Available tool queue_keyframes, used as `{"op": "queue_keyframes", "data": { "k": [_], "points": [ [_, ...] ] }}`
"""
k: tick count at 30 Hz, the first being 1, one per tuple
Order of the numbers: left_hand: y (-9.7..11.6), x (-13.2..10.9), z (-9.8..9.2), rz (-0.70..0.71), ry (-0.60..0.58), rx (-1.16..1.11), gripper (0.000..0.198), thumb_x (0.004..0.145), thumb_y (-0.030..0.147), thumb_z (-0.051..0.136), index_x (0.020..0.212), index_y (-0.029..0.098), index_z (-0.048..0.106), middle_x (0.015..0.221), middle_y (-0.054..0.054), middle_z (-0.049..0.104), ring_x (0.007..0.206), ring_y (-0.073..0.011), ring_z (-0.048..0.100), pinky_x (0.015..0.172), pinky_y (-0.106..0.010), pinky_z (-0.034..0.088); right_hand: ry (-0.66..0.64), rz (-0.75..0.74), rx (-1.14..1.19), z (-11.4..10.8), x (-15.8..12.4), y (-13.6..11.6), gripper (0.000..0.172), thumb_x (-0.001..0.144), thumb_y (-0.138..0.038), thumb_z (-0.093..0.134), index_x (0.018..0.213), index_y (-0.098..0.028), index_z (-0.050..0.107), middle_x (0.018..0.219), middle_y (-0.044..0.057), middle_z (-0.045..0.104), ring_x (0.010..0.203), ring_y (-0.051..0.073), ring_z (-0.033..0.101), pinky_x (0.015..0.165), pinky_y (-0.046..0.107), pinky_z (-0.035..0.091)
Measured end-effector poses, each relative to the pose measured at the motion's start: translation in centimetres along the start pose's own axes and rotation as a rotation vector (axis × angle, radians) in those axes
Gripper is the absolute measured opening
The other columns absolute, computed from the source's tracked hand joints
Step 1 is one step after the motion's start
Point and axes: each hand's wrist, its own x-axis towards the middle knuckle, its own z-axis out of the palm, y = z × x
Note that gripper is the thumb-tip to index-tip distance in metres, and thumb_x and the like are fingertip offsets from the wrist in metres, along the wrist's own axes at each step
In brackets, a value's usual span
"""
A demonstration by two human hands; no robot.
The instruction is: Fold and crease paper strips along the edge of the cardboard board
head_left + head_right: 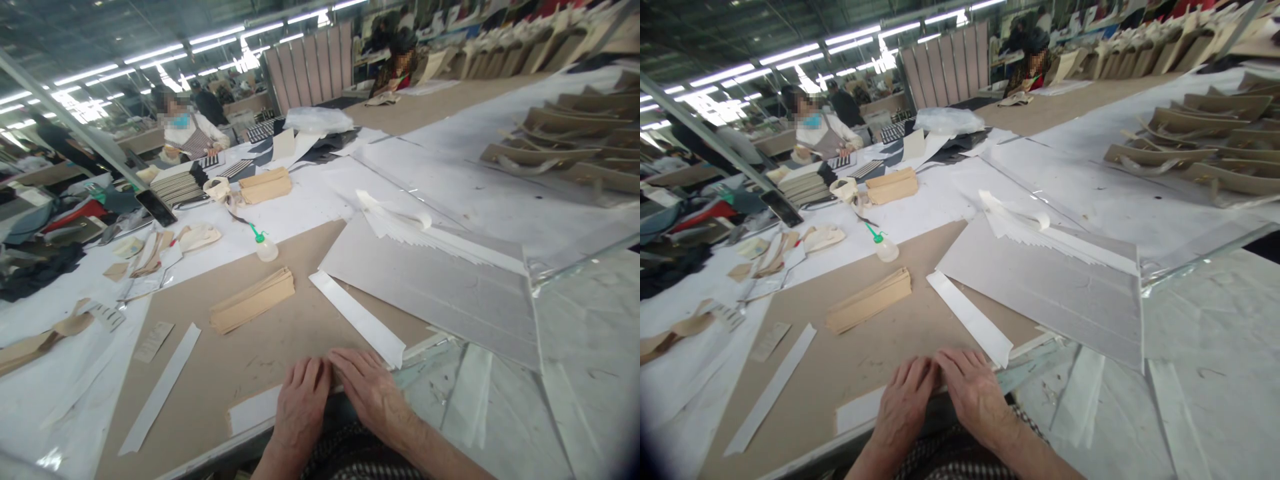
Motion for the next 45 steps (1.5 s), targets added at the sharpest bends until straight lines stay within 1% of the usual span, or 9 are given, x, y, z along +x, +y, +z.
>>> {"op": "queue_keyframes", "data": {
  "k": [11, 18, 23, 26, 28, 33, 37, 41, 45],
  "points": [
    [0.2, -0.6, 0.3, -0.078, 0.102, -0.157, 0.038, 0.094, 0.008, 0.043, 0.130, 0.013, 0.054, 0.114, -0.011, 0.064, 0.105, -0.0234, 0.059, 0.095, -0.040, 0.056, -0.031, -0.123, -0.380, 2.0, -0.8, -1.0, 0.052, 0.085, -0.002, 0.048, 0.136, -0.006, 0.052, 0.130, 0.014, 0.064, 0.116, 0.029, 0.056, 0.099, 0.046, 0.045],
    [-1.8, -3.6, -0.4, -0.118, 0.150, -0.201, 0.038, 0.095, 0.008, 0.041, 0.129, 0.018, 0.056, 0.115, -0.010, 0.067, 0.109, -0.0230, 0.061, 0.095, -0.036, 0.057, -0.091, -0.147, -0.441, 1.8, -1.1, -1.6, 0.052, 0.085, -0.007, 0.052, 0.137, -0.011, 0.053, 0.137, 0.012, 0.061, 0.122, 0.030, 0.053, 0.097, 0.049, 0.045],
    [-2.4, -5.1, -1.7, -0.191, 0.110, -0.170, 0.030, 0.097, 0.025, 0.051, 0.126, 0.018, 0.058, 0.119, -0.011, 0.066, 0.109, -0.0257, 0.060, 0.093, -0.041, 0.056, -0.137, -0.130, -0.347, 1.0, -0.5, -1.4, 0.056, 0.083, -0.005, 0.053, 0.138, -0.013, 0.052, 0.136, 0.013, 0.061, 0.121, 0.028, 0.053, 0.101, 0.047, 0.042],
    [-1.6, -4.6, -1.8, -0.154, 0.082, -0.145, 0.049, 0.093, 0.038, 0.060, 0.136, 0.016, 0.051, 0.136, -0.015, 0.059, 0.120, -0.0316, 0.055, 0.095, -0.049, 0.053, -0.126, -0.083, -0.202, 0.3, -0.1, -0.7, 0.056, 0.084, -0.002, 0.048, 0.139, -0.012, 0.050, 0.129, 0.013, 0.064, 0.120, 0.027, 0.054, 0.103, 0.047, 0.043],
    [-1.0, -4.0, -1.5, -0.131, 0.083, -0.142, 0.051, 0.094, 0.034, 0.059, 0.140, 0.016, 0.049, 0.137, -0.015, 0.059, 0.121, -0.0312, 0.055, 0.096, -0.049, 0.052, -0.096, -0.045, -0.097, 0.0, -0.1, -0.1, 0.056, 0.085, 0.000, 0.043, 0.139, -0.013, 0.047, 0.125, 0.012, 0.066, 0.118, 0.025, 0.055, 0.103, 0.047, 0.044],
    [-0.5, -3.6, -0.8, -0.161, 0.106, -0.226, 0.034, 0.096, 0.021, 0.050, 0.129, 0.018, 0.058, 0.112, -0.010, 0.069, 0.099, -0.0247, 0.062, 0.085, -0.040, 0.053, -0.024, 0.003, 0.078, 0.1, -0.5, 0.6, 0.060, 0.084, 0.004, 0.037, 0.137, -0.019, 0.050, 0.125, 0.010, 0.065, 0.118, 0.022, 0.056, 0.103, 0.047, 0.047],
    [-0.7, -3.9, -2.2, -0.230, 0.112, -0.475, 0.025, 0.099, 0.024, 0.046, 0.109, 0.023, 0.069, 0.092, -0.005, 0.071, 0.086, -0.0200, 0.063, 0.079, -0.032, 0.052, -0.011, 0.089, 0.248, -0.8, -0.5, 0.0, 0.059, 0.084, -0.003, 0.041, 0.140, -0.019, 0.050, 0.135, 0.012, 0.060, 0.128, 0.024, 0.052, 0.110, 0.050, 0.042],
    [-0.1, -3.2, -5.1, -0.580, 0.150, -0.973, 0.026, 0.095, 0.041, 0.057, 0.094, 0.021, 0.073, 0.083, -0.003, 0.070, 0.076, -0.0164, 0.062, 0.071, -0.025, 0.050, -0.152, 0.336, 0.573, -3.8, 0.6, -2.1, 0.038, 0.095, -0.029, 0.054, 0.132, -0.024, 0.059, 0.131, 0.008, 0.064, 0.119, 0.025, 0.059, 0.107, 0.044, 0.046],
    [1.7, -1.8, -7.3, -0.831, 0.257, -1.459, 0.047, 0.079, 0.057, 0.072, 0.103, 0.016, 0.075, 0.084, -0.005, 0.072, 0.073, -0.0179, 0.062, 0.066, -0.025, 0.049, -0.124, 0.330, 0.731, -6.1, 2.2, -4.9, 0.027, 0.096, -0.045, 0.059, 0.112, -0.026, 0.069, 0.114, 0.003, 0.070, 0.111, 0.023, 0.062, 0.100, 0.035, 0.049]
  ]
}}
